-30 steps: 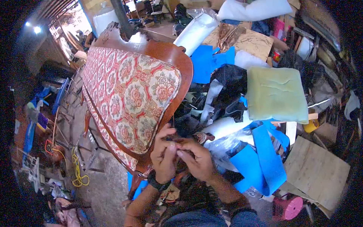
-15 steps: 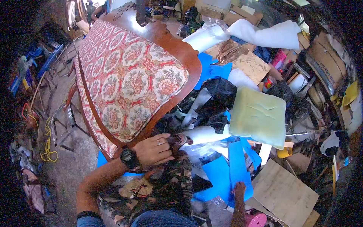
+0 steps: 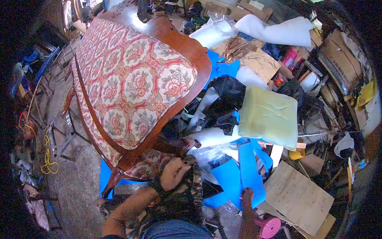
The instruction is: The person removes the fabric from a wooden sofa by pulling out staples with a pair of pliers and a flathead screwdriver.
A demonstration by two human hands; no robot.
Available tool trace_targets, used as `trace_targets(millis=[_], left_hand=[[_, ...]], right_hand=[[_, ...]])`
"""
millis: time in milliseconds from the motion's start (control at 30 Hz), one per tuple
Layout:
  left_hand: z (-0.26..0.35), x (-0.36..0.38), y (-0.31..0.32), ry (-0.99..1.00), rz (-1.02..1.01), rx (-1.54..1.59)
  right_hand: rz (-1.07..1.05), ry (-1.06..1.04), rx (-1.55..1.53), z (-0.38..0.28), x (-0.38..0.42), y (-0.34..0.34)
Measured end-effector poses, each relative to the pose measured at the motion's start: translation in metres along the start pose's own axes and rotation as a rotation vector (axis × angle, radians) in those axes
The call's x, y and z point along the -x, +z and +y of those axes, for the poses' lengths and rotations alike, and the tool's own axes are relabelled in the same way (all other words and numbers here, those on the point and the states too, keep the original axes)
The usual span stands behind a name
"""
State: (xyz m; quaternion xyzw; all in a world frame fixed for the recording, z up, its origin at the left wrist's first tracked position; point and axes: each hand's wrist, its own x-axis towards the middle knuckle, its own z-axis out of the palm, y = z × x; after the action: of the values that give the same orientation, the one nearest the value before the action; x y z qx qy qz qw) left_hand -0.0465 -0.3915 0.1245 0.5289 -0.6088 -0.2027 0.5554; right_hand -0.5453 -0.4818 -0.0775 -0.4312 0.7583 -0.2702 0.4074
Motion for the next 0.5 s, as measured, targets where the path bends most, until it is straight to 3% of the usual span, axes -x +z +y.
trace_targets(millis=[167,233,267,300,333,367,433,500], left_hand=[[-0.004,-0.01,0.016,-0.069,0.038,0.102],[-0.008,-0.013,0.016,-0.086,0.016,0.1],[-0.01,-0.013,0.016,-0.096,0.007,0.098],[-0.012,-0.012,0.02,-0.052,0.018,0.099],[-0.014,-0.012,0.025,-0.008,0.03,0.099],[-0.015,-0.011,0.03,0.037,0.04,0.098],[-0.013,-0.009,0.035,0.017,-0.006,0.055],[-0.011,-0.009,0.039,0.0,-0.023,0.051]], right_hand=[[-0.075,-0.456,-0.129,-0.102,-0.026,0.078],[-0.213,-0.701,-0.298,-0.192,0.007,0.114],[-0.206,-0.588,-0.376,-0.264,0.05,0.128],[-0.268,-0.793,-0.385,-0.303,0.063,0.137],[-0.115,-1.05,-0.014,-0.346,0.075,0.138],[-0.166,-1.019,-0.194,-0.383,0.096,0.149],[-0.148,-1.176,-0.311,-0.439,0.111,0.169],[-0.148,-1.169,-0.169,-0.489,0.136,0.171]])
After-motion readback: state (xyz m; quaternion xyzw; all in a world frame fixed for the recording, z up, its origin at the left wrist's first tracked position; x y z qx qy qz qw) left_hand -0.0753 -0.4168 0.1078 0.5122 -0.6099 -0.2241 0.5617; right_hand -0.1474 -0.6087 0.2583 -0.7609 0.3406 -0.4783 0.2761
